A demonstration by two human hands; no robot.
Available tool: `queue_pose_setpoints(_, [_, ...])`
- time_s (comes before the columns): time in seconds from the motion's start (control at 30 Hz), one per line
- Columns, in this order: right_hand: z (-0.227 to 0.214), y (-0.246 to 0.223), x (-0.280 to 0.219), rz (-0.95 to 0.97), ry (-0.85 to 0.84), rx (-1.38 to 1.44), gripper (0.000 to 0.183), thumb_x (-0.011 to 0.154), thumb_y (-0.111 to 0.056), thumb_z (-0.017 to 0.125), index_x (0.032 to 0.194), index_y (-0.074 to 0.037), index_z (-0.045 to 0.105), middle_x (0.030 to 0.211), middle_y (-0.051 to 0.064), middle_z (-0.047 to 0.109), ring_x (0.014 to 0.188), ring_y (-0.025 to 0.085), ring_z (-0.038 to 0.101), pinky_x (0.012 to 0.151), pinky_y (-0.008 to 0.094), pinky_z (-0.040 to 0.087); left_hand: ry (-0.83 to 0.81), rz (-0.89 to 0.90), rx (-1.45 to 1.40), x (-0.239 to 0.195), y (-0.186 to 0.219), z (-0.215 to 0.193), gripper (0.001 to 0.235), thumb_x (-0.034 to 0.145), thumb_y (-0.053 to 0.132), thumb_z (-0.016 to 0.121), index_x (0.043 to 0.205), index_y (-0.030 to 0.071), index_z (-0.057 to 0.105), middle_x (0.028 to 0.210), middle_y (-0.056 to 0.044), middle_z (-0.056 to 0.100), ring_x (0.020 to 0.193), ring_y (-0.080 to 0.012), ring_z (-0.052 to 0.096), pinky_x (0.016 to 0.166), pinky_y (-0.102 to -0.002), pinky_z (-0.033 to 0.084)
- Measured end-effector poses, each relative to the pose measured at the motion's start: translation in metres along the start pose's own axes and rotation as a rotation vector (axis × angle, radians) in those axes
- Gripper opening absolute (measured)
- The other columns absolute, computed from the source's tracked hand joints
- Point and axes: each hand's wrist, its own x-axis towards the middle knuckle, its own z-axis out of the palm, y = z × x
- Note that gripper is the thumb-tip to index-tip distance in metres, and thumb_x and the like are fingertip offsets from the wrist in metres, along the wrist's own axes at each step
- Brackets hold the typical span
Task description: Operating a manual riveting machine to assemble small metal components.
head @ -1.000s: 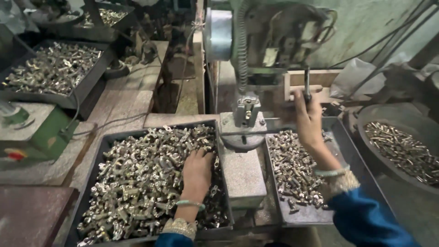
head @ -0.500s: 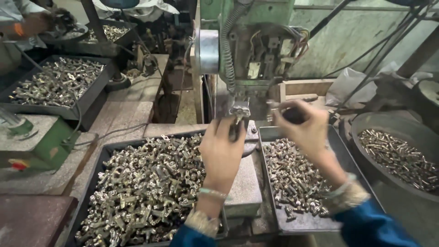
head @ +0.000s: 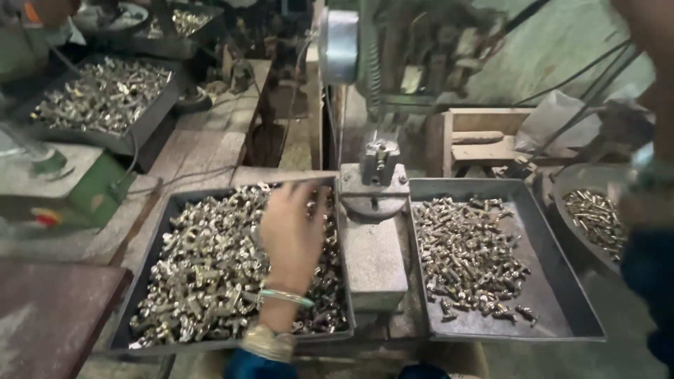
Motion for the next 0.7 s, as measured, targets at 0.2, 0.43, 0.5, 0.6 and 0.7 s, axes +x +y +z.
queue_pose_setpoints(0.2, [0.083, -0.151, -0.140, -0.051, -0.108, -1.005, 0.015, 0.096, -0.009, 0.058, 0.110, -0.003, 0.059, 0.082, 0.017, 0.064, 0.069, 0.031, 0.069, 0.061, 0.041, 0.056, -0.250, -0.191, 0.207, -0.018, -0.070, 0.021, 0.020, 0.095, 0.032, 0.070, 0.108, 0.018, 0.076, 0.098, -0.003, 0.072, 0.085, -0.0189, 0.064, 0.070, -0.035, 0.055])
queue_pose_setpoints(0.43, [0.150, -0.122, -0.136, -0.056, -0.203, -0.761, 0.042, 0.096, -0.002, 0.051, 0.136, 0.009, 0.046, 0.073, 0.014, 0.067, 0.072, 0.031, 0.071, 0.082, 0.043, 0.052, -0.502, 0.013, 0.449, -0.022, -0.090, 0.093, 0.027, 0.087, 0.018, 0.070, 0.113, 0.011, 0.071, 0.107, -0.006, 0.070, 0.101, -0.0225, 0.059, 0.086, -0.036, 0.051])
queue_pose_setpoints(0.5, [0.175, -0.100, -0.123, -0.041, -0.278, -0.825, 0.055, 0.094, 0.000, 0.051, 0.146, 0.013, 0.039, 0.075, 0.014, 0.068, 0.073, 0.030, 0.072, 0.099, 0.043, 0.047, -0.462, 0.091, 0.485, -0.015, -0.090, 0.106, 0.028, 0.084, 0.014, 0.071, 0.112, 0.011, 0.071, 0.108, -0.006, 0.070, 0.105, -0.0238, 0.058, 0.090, -0.039, 0.050])
queue_pose_setpoints(0.6, [0.212, -0.068, -0.106, -0.054, -0.014, -0.513, 0.061, 0.096, 0.004, 0.051, 0.155, 0.004, 0.038, 0.145, 0.052, 0.039, 0.100, 0.049, 0.067, 0.085, 0.043, 0.055, -0.404, 0.127, 0.455, -0.013, -0.086, 0.115, 0.021, 0.087, 0.010, 0.071, 0.107, 0.010, 0.071, 0.108, -0.006, 0.070, 0.111, -0.0262, 0.057, 0.093, -0.045, 0.049])
queue_pose_setpoints(0.7, [0.238, -0.061, -0.120, -0.253, 0.309, -0.697, 0.060, 0.091, 0.006, 0.054, 0.150, 0.001, 0.043, 0.152, 0.049, 0.033, 0.149, 0.061, 0.038, 0.129, 0.043, 0.035, -0.531, 0.093, 0.439, -0.020, -0.090, 0.113, 0.023, 0.084, 0.005, 0.073, 0.107, 0.007, 0.070, 0.112, -0.009, 0.067, 0.109, -0.0253, 0.056, 0.095, -0.041, 0.050])
